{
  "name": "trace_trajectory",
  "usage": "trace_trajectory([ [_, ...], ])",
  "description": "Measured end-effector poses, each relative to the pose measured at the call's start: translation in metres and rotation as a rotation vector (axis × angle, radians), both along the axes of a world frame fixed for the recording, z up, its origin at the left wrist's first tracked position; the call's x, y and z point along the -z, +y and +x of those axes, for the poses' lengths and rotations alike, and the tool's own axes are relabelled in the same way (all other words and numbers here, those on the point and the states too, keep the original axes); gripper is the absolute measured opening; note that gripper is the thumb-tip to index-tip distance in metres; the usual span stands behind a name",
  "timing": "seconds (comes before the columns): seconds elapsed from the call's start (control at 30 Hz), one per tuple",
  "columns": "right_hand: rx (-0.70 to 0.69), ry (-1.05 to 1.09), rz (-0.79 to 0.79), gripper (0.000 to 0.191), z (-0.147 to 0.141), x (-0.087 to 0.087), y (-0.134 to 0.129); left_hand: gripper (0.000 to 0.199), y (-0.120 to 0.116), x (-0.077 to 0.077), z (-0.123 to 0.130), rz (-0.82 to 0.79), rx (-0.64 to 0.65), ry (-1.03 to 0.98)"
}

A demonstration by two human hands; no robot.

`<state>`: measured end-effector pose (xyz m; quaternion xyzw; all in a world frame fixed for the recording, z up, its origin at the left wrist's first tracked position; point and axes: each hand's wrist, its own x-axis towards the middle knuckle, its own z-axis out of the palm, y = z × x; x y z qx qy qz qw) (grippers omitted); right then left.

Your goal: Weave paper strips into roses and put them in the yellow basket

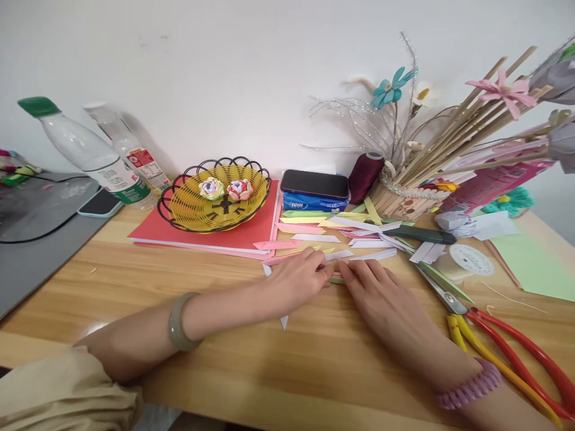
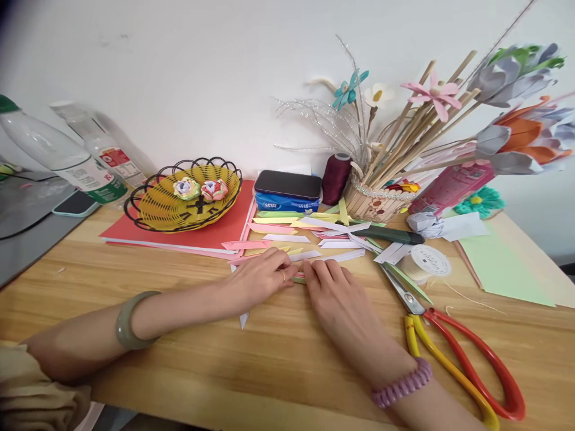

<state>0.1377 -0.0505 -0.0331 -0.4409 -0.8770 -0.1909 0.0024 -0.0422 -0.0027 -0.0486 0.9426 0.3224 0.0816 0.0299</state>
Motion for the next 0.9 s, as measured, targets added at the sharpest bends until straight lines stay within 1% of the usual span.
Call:
trace_trajectory([
  [0.2, -0.037, 0.029, -0.017, 0.035, 0.002, 0.005, 0.005, 0.032, -0.008, -0.001, 0.002, 0.095, -0.039, 0.071],
  [0.37, -0.055, 0.032, 0.0, 0.027, 0.002, 0.005, 0.006, 0.032, -0.013, -0.004, 0.003, 0.092, -0.047, 0.076],
  [0.43, -0.065, 0.037, -0.011, 0.024, 0.002, 0.004, 0.006, 0.034, -0.012, -0.005, 0.002, 0.045, -0.056, 0.055],
  [0.5, -0.086, 0.067, -0.038, 0.025, 0.004, 0.003, 0.006, 0.034, -0.011, -0.007, 0.002, -0.042, -0.072, 0.014],
  [0.63, -0.117, 0.178, -0.148, 0.023, 0.008, 0.001, 0.007, 0.024, -0.005, -0.01, -0.001, -0.257, -0.108, -0.112],
  [0.7, -0.131, 0.242, -0.184, 0.022, 0.01, 0.001, 0.007, 0.028, -0.002, -0.011, -0.003, -0.32, -0.125, -0.186],
  [0.8, -0.167, 0.325, -0.194, 0.024, 0.012, 0.001, 0.008, 0.036, 0.002, -0.013, -0.008, -0.366, -0.121, -0.268],
  [0.9, -0.172, 0.346, -0.191, 0.021, 0.011, 0.001, 0.009, 0.042, 0.005, -0.018, -0.015, -0.42, -0.084, -0.281],
])
